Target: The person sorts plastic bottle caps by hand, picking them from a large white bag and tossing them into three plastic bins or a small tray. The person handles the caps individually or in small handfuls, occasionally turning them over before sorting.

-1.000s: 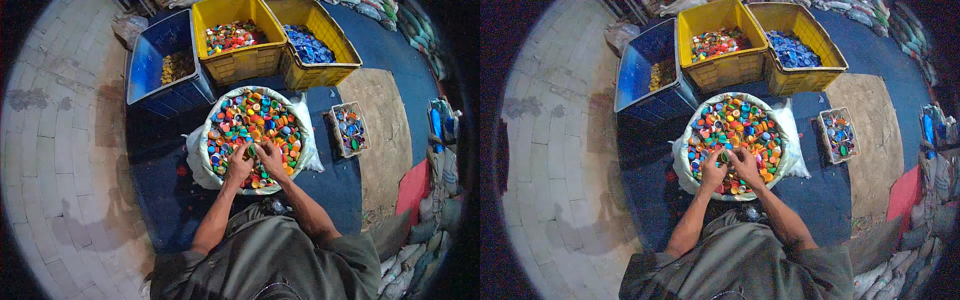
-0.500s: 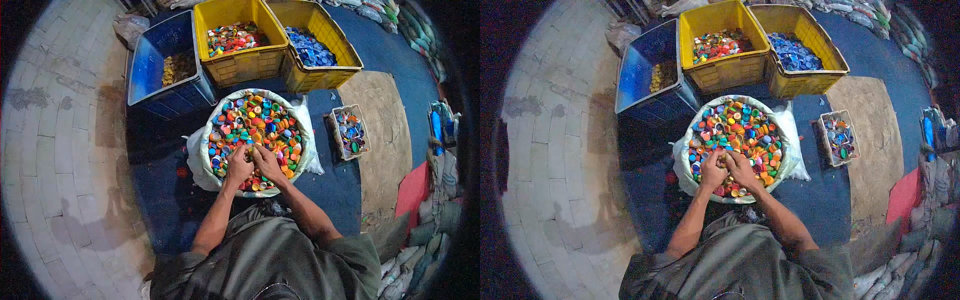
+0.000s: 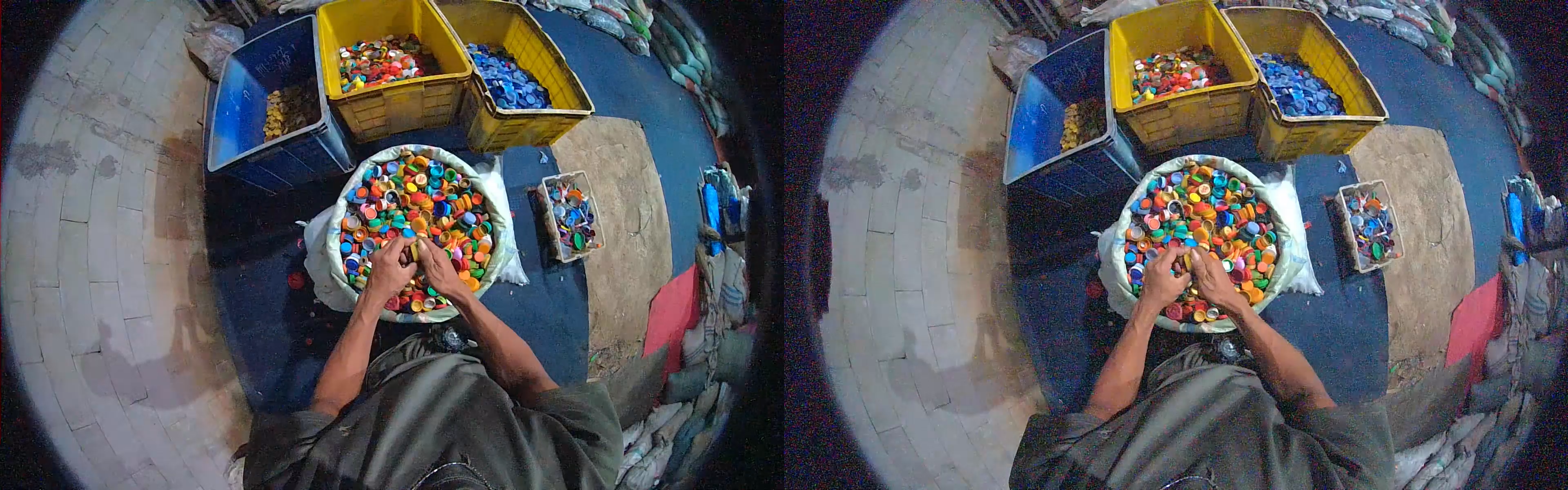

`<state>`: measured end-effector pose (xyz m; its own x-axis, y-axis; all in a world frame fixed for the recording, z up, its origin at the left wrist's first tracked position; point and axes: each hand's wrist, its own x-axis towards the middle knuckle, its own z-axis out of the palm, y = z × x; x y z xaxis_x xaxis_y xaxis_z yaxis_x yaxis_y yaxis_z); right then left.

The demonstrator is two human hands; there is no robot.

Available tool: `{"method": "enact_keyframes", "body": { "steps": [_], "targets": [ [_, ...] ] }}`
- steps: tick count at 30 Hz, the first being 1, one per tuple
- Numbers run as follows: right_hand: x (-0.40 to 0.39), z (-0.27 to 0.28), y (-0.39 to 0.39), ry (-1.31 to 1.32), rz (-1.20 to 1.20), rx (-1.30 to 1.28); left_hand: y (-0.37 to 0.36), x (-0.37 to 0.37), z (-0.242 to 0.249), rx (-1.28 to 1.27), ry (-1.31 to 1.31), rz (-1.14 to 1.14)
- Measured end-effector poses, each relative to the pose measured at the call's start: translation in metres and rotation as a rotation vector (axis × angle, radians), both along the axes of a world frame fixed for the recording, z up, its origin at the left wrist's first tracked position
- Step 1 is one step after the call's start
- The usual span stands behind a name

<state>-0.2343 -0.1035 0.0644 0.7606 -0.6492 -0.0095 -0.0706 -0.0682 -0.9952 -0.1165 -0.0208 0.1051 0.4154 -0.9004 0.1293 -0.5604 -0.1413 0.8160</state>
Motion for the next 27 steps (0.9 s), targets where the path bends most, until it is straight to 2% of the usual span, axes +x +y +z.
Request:
{"method": "enact_keyframes", "body": {
  "steps": [5,11,14,17,23,26,27],
  "targets": [
    [0.002,0.024,-0.003,0.073,0.022,-0.153,0.002,-0.001,0.001,-0.051,-0.008,-0.006],
    [0.005,-0.006,-0.002,0.141,-0.081,-0.236,0.002,-0.001,0.0,-0.037,0.06,-0.02],
    [0.003,-0.01,-0.003,0.092,-0.07,-0.225,0.003,-0.001,0.002,-0.024,0.072,-0.039],
    [0.004,-0.012,-0.004,0.041,-0.051,-0.124,0.002,0.0,0.009,0.006,0.028,-0.083],
    [-0.005,-0.015,-0.008,0.174,-0.029,0.017,0.002,-0.003,0.006,-0.116,-0.018,-0.14],
    [-0.009,-0.028,-0.009,0.156,-0.039,-0.007,0.002,-0.002,-0.007,-0.16,-0.062,-0.153],
    [-0.01,-0.019,-0.009,0.165,-0.008,0.16,0.003,-0.002,-0.001,-0.151,0.046,-0.148]
  ]
}}
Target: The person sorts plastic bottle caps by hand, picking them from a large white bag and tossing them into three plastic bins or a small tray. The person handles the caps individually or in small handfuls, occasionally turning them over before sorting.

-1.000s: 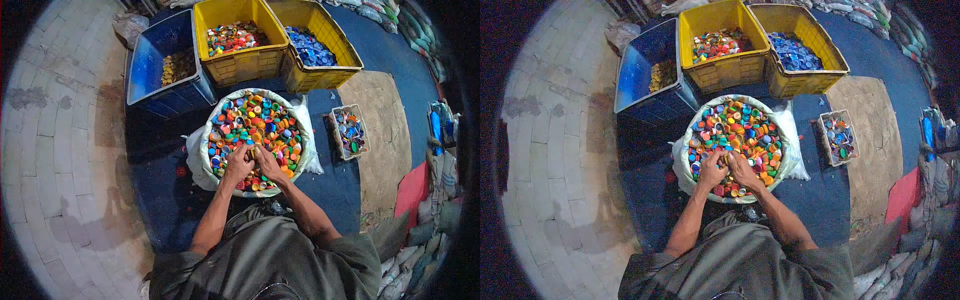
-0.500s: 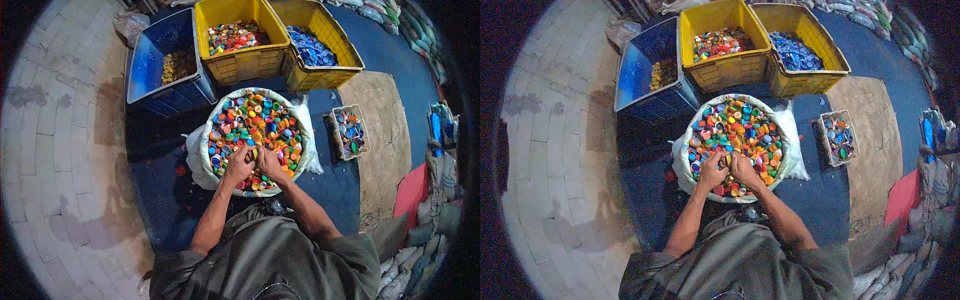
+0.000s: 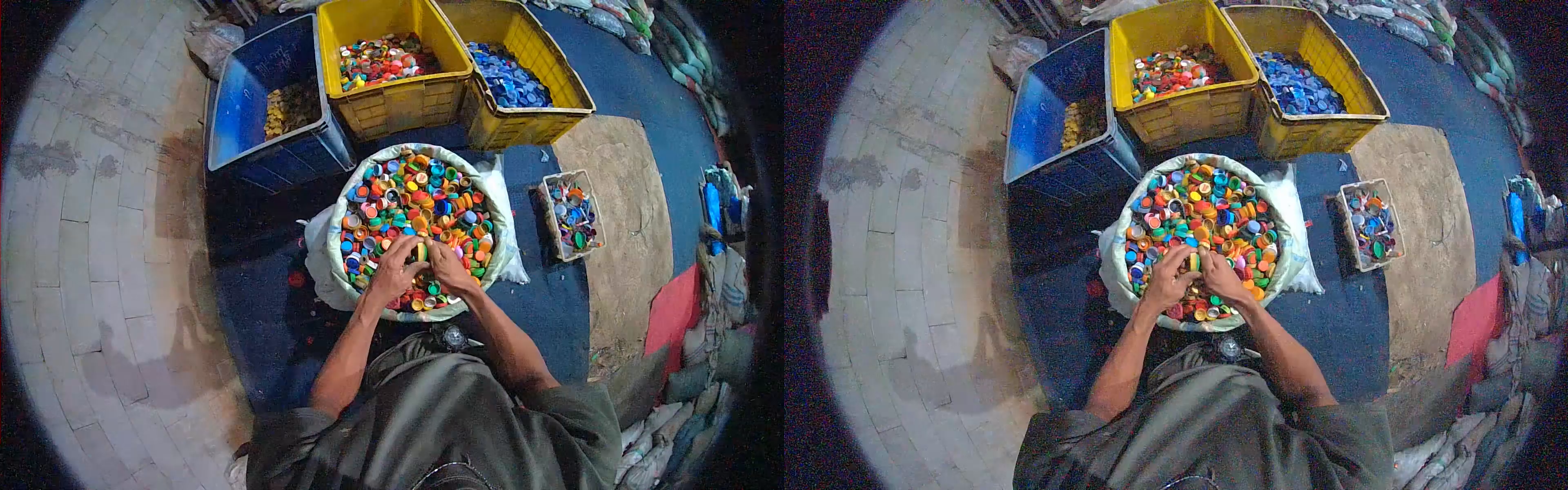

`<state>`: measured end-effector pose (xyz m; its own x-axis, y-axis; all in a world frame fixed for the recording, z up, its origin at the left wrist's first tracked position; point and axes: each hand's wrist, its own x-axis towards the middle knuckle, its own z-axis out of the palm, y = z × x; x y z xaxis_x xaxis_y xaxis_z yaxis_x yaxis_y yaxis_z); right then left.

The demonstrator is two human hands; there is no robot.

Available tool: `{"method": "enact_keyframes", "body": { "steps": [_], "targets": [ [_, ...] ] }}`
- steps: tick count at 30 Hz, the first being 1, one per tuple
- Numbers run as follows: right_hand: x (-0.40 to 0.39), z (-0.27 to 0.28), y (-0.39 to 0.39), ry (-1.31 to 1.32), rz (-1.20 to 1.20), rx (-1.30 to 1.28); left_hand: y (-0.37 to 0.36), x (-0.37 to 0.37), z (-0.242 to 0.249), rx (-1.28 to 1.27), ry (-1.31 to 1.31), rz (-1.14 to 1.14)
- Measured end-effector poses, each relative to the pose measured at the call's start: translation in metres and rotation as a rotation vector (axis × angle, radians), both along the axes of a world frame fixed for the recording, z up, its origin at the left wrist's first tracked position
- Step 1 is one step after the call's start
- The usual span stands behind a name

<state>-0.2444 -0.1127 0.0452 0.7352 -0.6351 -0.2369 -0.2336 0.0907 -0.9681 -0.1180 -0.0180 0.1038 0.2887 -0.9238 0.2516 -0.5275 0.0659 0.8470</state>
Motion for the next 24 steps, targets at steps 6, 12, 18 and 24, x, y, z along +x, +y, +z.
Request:
{"method": "enact_keyframes", "body": {
  "steps": [6,12,18,24],
  "targets": [
    [-0.003,0.024,0.003,-0.018,-0.231,0.121,0.008,0.0,-0.026,0.119,0.744,0.059],
    [0.011,0.07,0.011,-0.03,-0.16,-0.306,0.001,-0.009,-0.015,-0.053,0.624,0.037],
    [0.017,0.073,0.008,-0.039,-0.099,-0.351,0.003,-0.011,-0.004,0.066,0.156,0.229],
    [0.023,0.084,0.007,-0.151,-0.174,0.146,-0.004,-0.008,-0.009,0.07,0.034,0.116]
  ]
}}
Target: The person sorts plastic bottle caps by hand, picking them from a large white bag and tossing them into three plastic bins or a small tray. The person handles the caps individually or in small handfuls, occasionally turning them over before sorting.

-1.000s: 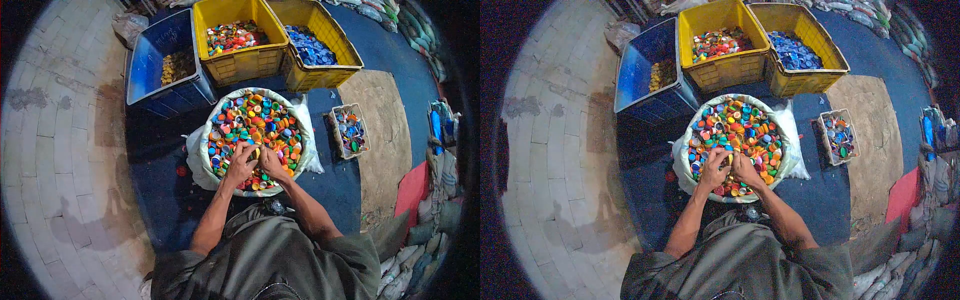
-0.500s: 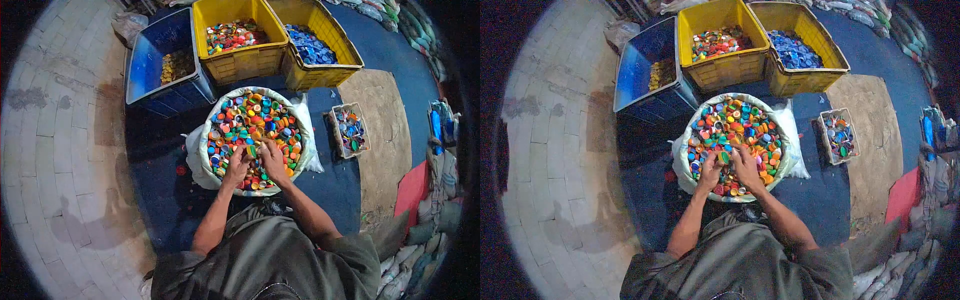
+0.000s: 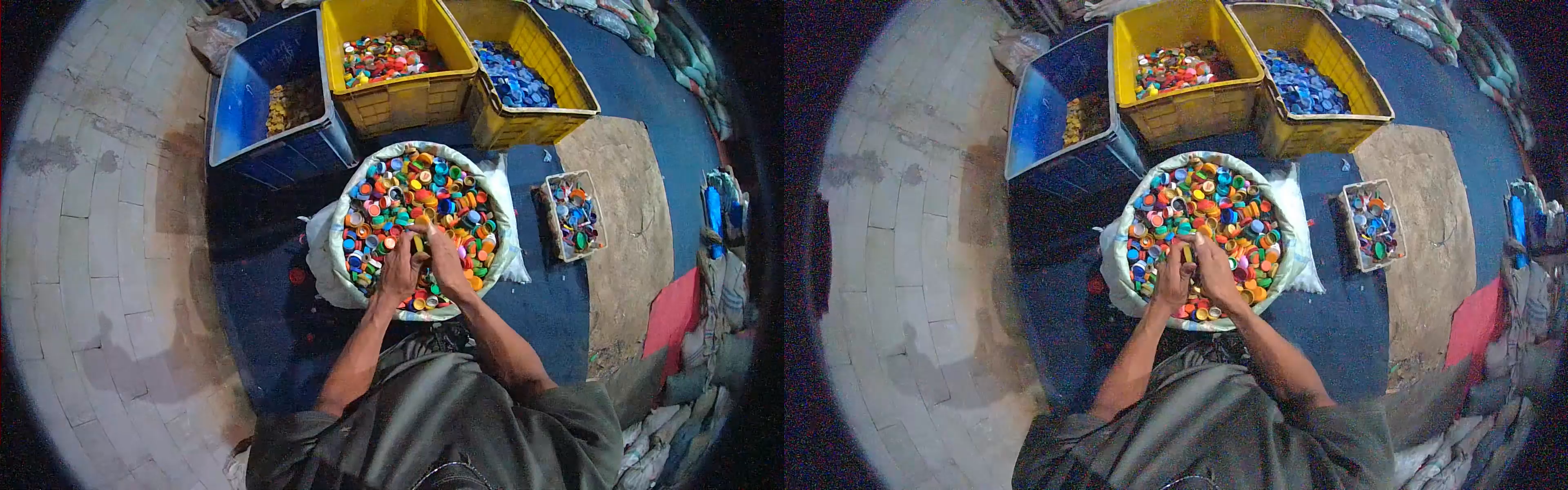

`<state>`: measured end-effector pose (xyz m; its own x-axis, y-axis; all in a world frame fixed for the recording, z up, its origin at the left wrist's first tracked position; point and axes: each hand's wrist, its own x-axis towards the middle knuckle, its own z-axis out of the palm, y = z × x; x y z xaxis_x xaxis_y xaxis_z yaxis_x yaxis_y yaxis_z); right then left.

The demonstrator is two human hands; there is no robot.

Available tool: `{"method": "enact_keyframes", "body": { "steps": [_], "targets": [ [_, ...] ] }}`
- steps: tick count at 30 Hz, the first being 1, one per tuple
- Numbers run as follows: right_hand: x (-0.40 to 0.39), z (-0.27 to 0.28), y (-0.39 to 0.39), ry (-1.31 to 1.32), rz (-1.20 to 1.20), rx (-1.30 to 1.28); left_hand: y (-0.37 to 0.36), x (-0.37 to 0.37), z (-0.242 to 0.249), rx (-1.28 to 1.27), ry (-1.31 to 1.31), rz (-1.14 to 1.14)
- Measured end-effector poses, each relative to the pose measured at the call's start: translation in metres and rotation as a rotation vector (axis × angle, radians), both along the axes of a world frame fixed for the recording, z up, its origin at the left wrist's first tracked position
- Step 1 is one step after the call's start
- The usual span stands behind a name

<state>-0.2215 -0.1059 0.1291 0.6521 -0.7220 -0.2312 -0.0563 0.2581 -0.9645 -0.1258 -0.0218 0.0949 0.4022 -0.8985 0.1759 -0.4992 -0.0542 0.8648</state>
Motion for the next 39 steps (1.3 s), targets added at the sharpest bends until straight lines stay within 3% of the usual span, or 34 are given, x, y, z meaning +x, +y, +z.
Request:
{"method": "enact_keyframes", "body": {
  "steps": [7,13,20,23,26,32,35,36,38,39],
  "targets": [
    [0.005,-0.015,0.0,-0.017,0.136,-0.035,0.006,0.002,-0.008,-0.049,-0.116,0.017],
    [0.008,-0.011,0.009,-0.112,0.052,0.047,0.005,0.006,-0.009,-0.11,-0.116,0.015],
    [0.009,-0.017,0.004,0.057,0.127,-0.15,0.008,0.001,-0.016,-0.068,-0.115,0.06],
    [0.01,-0.013,0.004,0.087,0.148,-0.255,0.011,0.002,-0.037,-0.276,-0.544,0.048],
    [0.009,-0.017,0.005,0.057,0.153,-0.324,0.009,0.0,-0.034,-0.405,-0.531,0.058],
    [0.006,-0.019,0.006,0.084,0.117,-0.366,0.014,-0.001,-0.046,-0.379,-0.548,0.043],
    [0.007,-0.008,0.008,0.072,0.022,-0.248,0.014,0.001,-0.034,0.137,0.12,0.088],
    [0.005,-0.01,0.007,0.067,0.015,-0.222,0.009,-0.006,-0.015,0.157,0.308,0.197],
    [-0.001,-0.006,0.006,0.086,0.0,-0.157,0.014,-0.001,-0.06,0.225,0.426,0.18],
    [-0.006,-0.008,0.006,0.096,0.0,-0.346,0.016,-0.001,-0.061,0.215,0.395,0.169]
  ]
}}
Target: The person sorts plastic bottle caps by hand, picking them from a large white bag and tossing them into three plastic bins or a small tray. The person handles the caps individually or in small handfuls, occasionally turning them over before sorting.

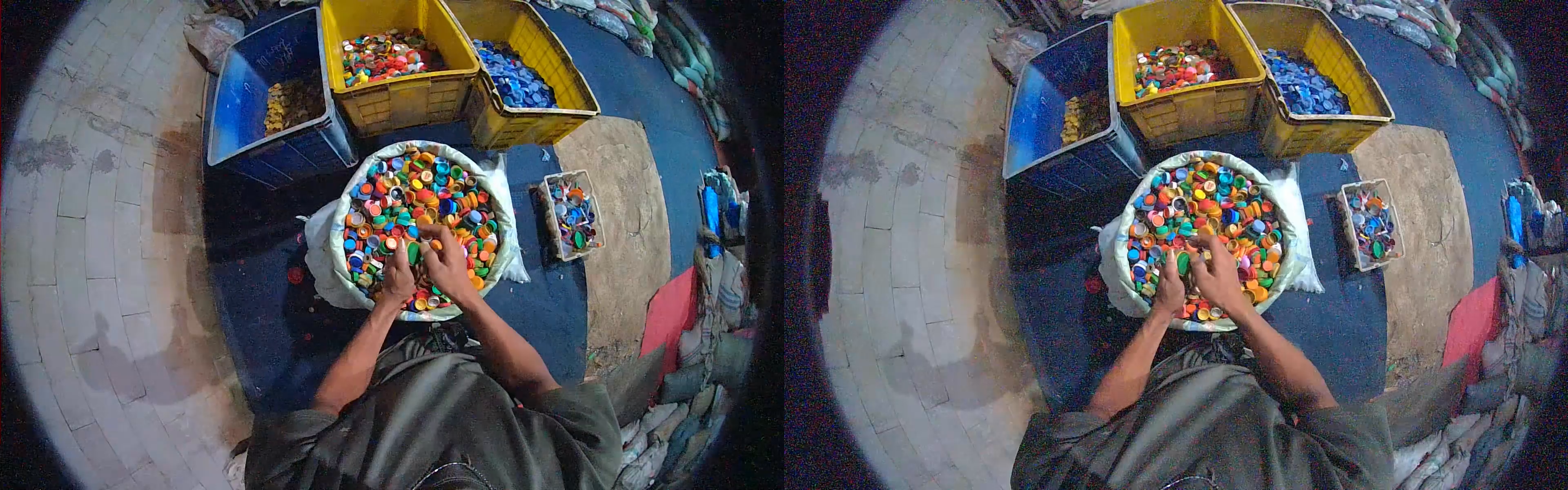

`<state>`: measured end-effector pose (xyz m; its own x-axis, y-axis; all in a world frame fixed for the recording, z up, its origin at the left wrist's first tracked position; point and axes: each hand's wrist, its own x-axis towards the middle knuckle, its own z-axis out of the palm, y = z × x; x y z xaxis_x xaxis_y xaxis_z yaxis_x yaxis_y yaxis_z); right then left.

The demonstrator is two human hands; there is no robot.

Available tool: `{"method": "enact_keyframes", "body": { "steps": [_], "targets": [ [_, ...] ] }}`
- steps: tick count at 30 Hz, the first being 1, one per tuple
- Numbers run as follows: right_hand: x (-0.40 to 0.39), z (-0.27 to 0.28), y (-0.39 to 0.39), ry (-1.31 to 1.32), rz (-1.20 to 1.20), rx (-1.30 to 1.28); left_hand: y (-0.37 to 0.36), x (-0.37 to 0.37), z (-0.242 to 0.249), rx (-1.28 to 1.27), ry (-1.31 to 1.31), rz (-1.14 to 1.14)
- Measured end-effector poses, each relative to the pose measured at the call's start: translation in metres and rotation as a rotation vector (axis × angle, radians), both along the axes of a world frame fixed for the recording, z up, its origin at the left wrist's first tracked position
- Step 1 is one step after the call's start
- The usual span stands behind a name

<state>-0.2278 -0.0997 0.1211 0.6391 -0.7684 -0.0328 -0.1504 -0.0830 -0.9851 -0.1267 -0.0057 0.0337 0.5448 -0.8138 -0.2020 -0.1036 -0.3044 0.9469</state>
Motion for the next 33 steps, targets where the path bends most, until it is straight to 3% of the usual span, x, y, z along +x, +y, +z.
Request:
{"method": "enact_keyframes", "body": {
  "steps": [2,3,5,6,7,10,15,20,23,26,29,33],
  "targets": [
    [-0.01,-0.006,-0.001,0.019,0.015,-0.38,0.006,-0.001,-0.002,-0.059,-0.157,-0.025],
    [-0.01,0.0,-0.001,-0.083,0.021,-0.483,0.007,-0.002,0.003,-0.106,-0.284,-0.038],
    [-0.013,0.017,-0.001,-0.063,0.092,-0.664,0.009,0.002,-0.011,-0.112,-0.213,-0.07],
    [-0.014,0.023,-0.001,-0.051,0.125,-0.755,0.009,-0.001,-0.028,-0.117,-0.327,-0.085],
    [-0.015,0.023,0.0,-0.028,0.167,-0.751,0.008,-0.003,-0.037,-0.122,-0.442,-0.093],
    [-0.009,0.023,0.0,-0.018,0.194,-0.792,0.013,-0.003,-0.043,0.001,-0.365,-0.121],
    [-0.007,0.004,0.0,-0.11,0.176,-0.769,0.003,-0.003,0.012,-0.076,0.213,0.014],
    [-0.007,-0.002,0.002,-0.108,0.123,-0.628,-0.001,0.006,0.055,-0.267,0.393,0.044],
    [-0.009,-0.009,0.008,-0.052,0.042,-0.476,-0.001,0.013,0.09,-0.303,0.814,0.019],
    [-0.01,-0.007,0.008,-0.055,0.029,-0.407,0.004,0.015,0.073,-0.341,0.86,-0.029],
    [-0.01,-0.007,0.008,-0.088,0.05,-0.468,0.006,0.013,0.093,-0.37,0.894,-0.056],
    [-0.003,-0.005,0.01,-0.164,0.057,-0.492,0.001,0.01,0.091,-0.354,0.888,0.048]
  ]
}}
